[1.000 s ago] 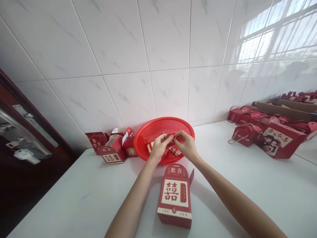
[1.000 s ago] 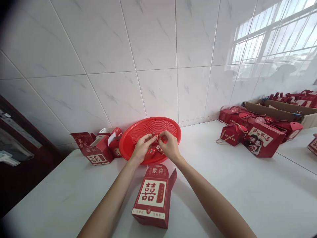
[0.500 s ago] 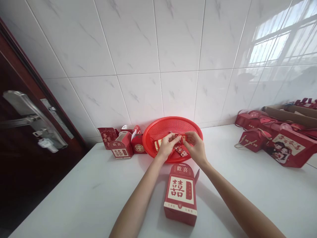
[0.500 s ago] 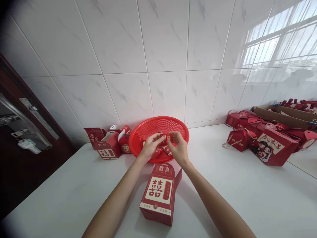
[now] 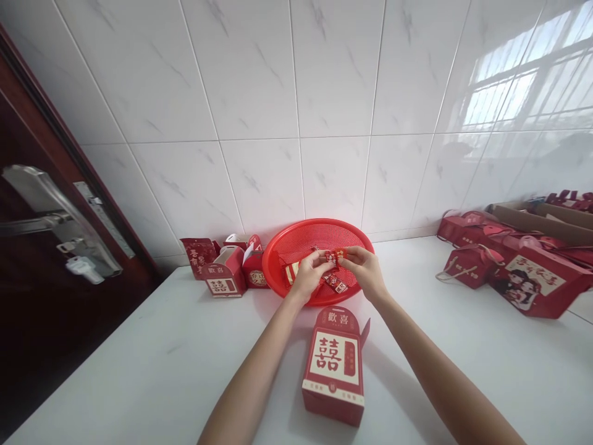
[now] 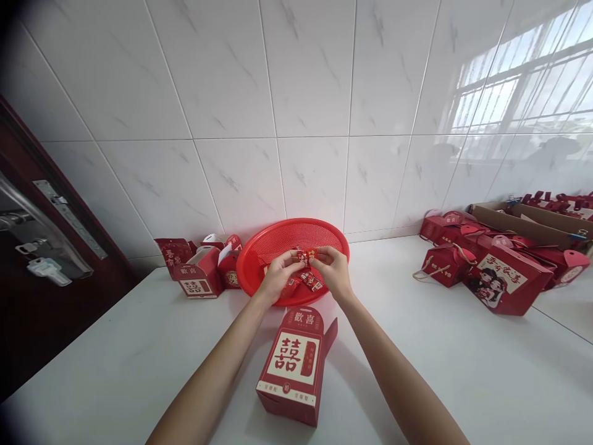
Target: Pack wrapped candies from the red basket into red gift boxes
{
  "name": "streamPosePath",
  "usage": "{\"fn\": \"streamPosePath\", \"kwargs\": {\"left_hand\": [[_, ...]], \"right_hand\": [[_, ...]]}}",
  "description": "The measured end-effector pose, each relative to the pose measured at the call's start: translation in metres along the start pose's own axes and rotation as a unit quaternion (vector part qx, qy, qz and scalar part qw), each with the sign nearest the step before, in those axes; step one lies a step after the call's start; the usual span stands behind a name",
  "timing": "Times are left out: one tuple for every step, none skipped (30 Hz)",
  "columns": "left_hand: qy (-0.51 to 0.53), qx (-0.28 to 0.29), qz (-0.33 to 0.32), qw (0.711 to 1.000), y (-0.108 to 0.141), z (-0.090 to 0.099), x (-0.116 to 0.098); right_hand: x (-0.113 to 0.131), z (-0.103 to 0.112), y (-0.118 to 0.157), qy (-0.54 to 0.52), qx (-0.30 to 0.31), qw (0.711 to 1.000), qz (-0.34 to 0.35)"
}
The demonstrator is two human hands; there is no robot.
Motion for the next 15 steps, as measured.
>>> {"fn": "streamPosePath", "kwargs": {"left_hand": [[0.000, -0.002, -0.002, 1.000, 0.001, -0.001, 0.000], [0.000, -0.005, -0.003, 1.000, 0.001, -0.001, 0.000], [-0.001, -0.007, -0.004, 1.000, 0.002, -0.002, 0.000], [-0.002, -0.010, -0.006, 1.000, 0.002, -0.002, 0.000], [-0.002, -0.012, -0.007, 1.000, 0.002, -0.002, 0.000], [-0.001, -0.015, -0.009, 1.000, 0.002, -0.002, 0.001], [0.000, -0.018, -0.010, 1.000, 0.002, -0.002, 0.001], [-0.002, -0.022, -0.011, 1.000, 0.002, -0.002, 0.001], [-0.004, -0.025, -0.012, 1.000, 0.002, -0.002, 0.001], [-0.008, -0.028, -0.013, 0.999, 0.002, -0.001, 0.000], [-0.011, -0.033, -0.015, 0.999, 0.002, -0.001, -0.001], [-0.012, -0.038, -0.018, 0.999, 0.002, 0.000, -0.003], [-0.011, -0.042, -0.023, 0.999, 0.003, 0.001, -0.006], [-0.009, -0.043, -0.030, 0.999, 0.004, 0.001, -0.011], [-0.009, -0.040, -0.037, 0.998, 0.006, 0.000, -0.016]], "right_hand": [[-0.001, -0.001, -0.002, -0.002, 0.002, 1.000, -0.003], [-0.002, -0.001, -0.004, -0.004, 0.004, 1.000, -0.006], [-0.003, -0.002, -0.005, -0.008, 0.004, 1.000, -0.008], [-0.004, -0.002, -0.007, -0.013, 0.005, 1.000, -0.010], [-0.006, -0.002, -0.007, -0.019, 0.006, 1.000, -0.011], [-0.007, -0.003, -0.008, -0.024, 0.006, 1.000, -0.012], [-0.008, -0.003, -0.008, -0.029, 0.007, 0.999, -0.013], [-0.008, -0.004, -0.008, -0.033, 0.008, 0.999, -0.015], [-0.008, -0.004, -0.008, -0.037, 0.010, 0.999, -0.017], [-0.006, -0.005, -0.008, -0.039, 0.012, 0.999, -0.020], [-0.004, -0.005, -0.008, -0.042, 0.013, 0.999, -0.022], [-0.001, -0.005, -0.008, -0.044, 0.015, 0.999, -0.022], [0.004, -0.005, -0.008, -0.046, 0.016, 0.999, -0.021], [0.009, -0.005, -0.007, -0.047, 0.020, 0.999, -0.019], [0.016, -0.006, -0.006, -0.047, 0.025, 0.998, -0.017]]}}
Point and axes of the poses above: each hand's wrist, its own y-axis away from the middle knuckle, its own z-axis out of the back of the hand, x = y × z, the point moved 10 cm from there along -y, towards the middle knuckle, and after that the axes turned 9 degrees about -y, right-handed, at the moved point
